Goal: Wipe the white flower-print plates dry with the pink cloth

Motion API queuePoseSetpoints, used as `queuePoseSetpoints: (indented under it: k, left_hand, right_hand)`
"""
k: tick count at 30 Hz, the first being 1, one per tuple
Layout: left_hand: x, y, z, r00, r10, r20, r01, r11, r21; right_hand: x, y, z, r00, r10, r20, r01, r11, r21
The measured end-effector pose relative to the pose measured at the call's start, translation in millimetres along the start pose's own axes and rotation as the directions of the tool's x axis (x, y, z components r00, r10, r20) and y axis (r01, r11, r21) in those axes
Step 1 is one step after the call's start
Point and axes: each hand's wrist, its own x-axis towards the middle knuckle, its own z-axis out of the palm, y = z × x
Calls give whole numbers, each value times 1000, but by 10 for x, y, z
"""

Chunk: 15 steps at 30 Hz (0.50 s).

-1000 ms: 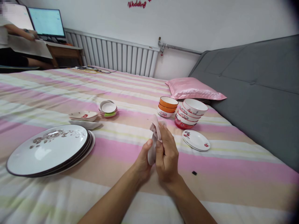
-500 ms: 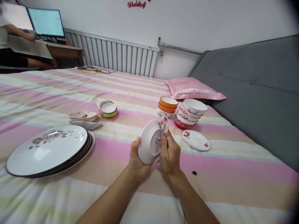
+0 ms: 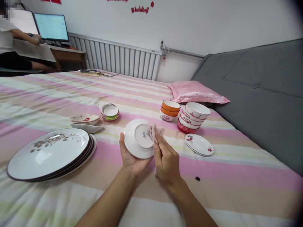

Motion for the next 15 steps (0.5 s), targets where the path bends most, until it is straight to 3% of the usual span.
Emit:
queuePoseSetpoints:
  k: [5, 12, 15]
  left_hand:
    - [22, 63, 6, 999, 32, 27, -32, 999, 14]
    - [41, 116, -5, 994, 99, -35, -98, 995, 30]
    - [18, 126, -50, 999, -6, -37, 8, 999, 48]
  right_hand:
    - [-17, -20, -11, 990, -135, -29, 136, 991, 20]
    - [-16, -37, -38, 959, -282, -38, 285, 952, 112]
    - [-25, -75, -48, 938, -345, -21, 344, 926, 154]
